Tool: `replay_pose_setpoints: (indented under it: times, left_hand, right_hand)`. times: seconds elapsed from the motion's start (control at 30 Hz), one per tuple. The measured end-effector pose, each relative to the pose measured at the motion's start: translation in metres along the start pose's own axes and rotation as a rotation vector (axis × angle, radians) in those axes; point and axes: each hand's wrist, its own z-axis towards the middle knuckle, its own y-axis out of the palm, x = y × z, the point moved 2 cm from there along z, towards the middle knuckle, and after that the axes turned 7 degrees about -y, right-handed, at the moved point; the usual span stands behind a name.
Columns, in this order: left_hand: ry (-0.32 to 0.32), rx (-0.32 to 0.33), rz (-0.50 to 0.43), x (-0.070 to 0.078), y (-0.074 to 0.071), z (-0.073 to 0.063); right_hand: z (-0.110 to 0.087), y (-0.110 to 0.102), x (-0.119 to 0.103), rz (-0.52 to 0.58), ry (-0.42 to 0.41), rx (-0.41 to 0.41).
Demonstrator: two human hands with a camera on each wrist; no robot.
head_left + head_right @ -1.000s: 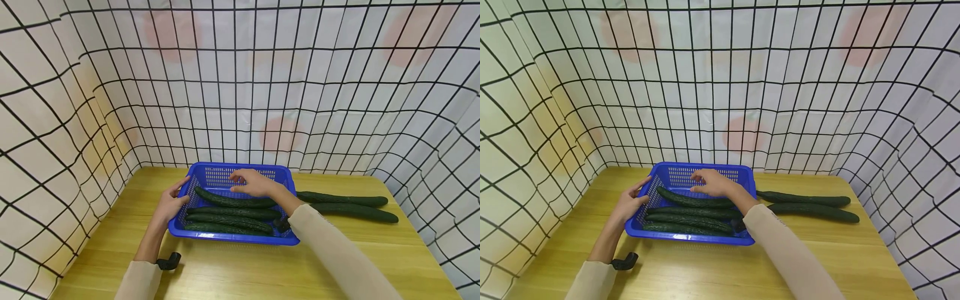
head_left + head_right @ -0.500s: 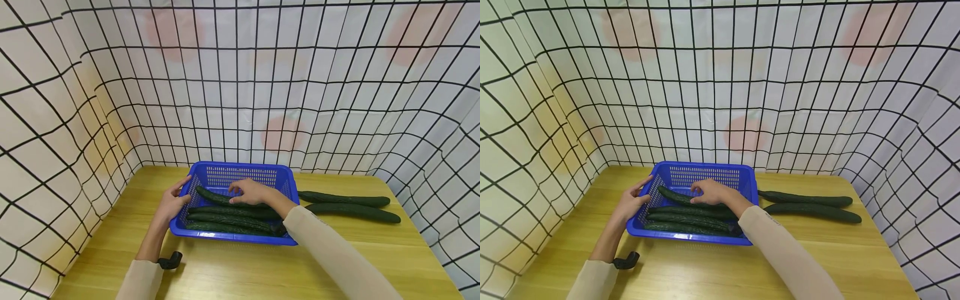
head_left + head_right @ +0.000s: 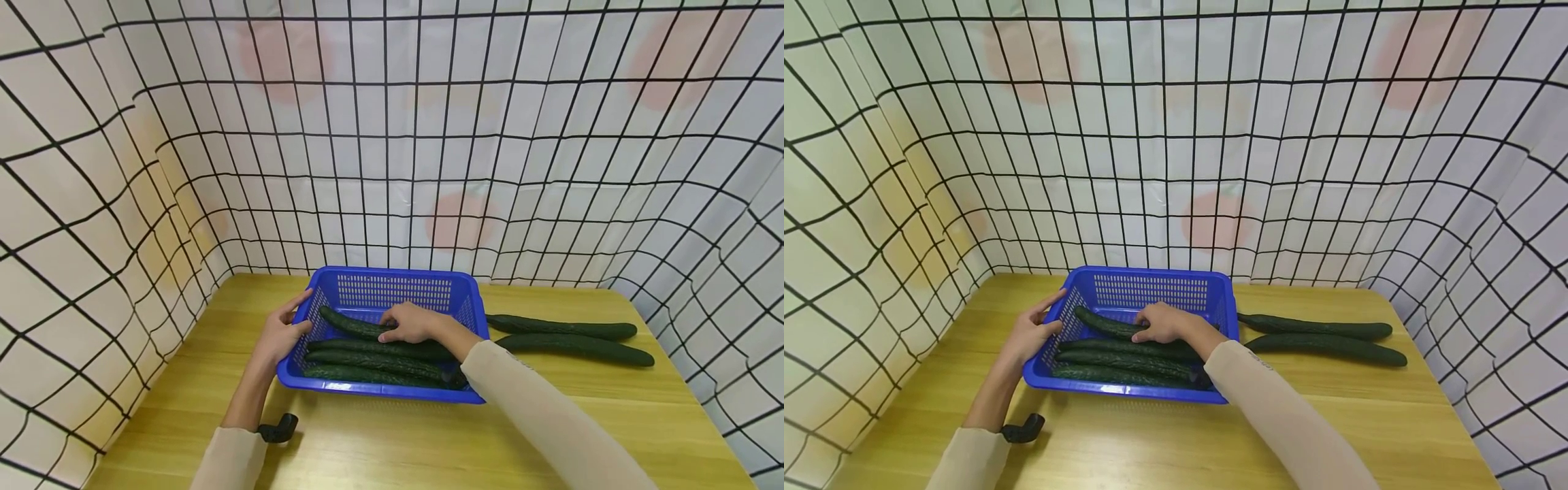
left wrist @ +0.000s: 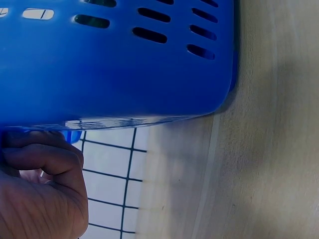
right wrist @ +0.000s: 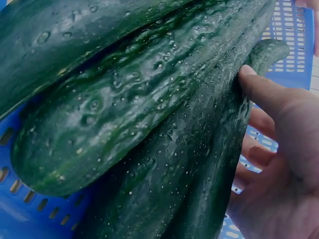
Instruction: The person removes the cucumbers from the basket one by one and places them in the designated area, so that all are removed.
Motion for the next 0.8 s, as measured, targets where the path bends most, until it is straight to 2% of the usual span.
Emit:
replay_pose_setpoints:
  times: [0.2, 0.53, 0.8]
  left_hand:
    - [0.001, -0.011, -0.028, 0.000, 0.001, -0.003]
    - [-0.002, -0.004, -0.017, -0.001, 0.000, 0.000]
    - [-0.018, -0.008, -0.017, 0.000, 0.001, 0.001]
  right_hand:
    - [-0.002, -0.001, -0.004, 0.016, -0.019, 0.021]
    - [-0.006, -0.008, -0.007, 0.065, -0.002, 0.078]
    - [-0.015, -0.025, -0.015, 0.113, -0.022, 0.266]
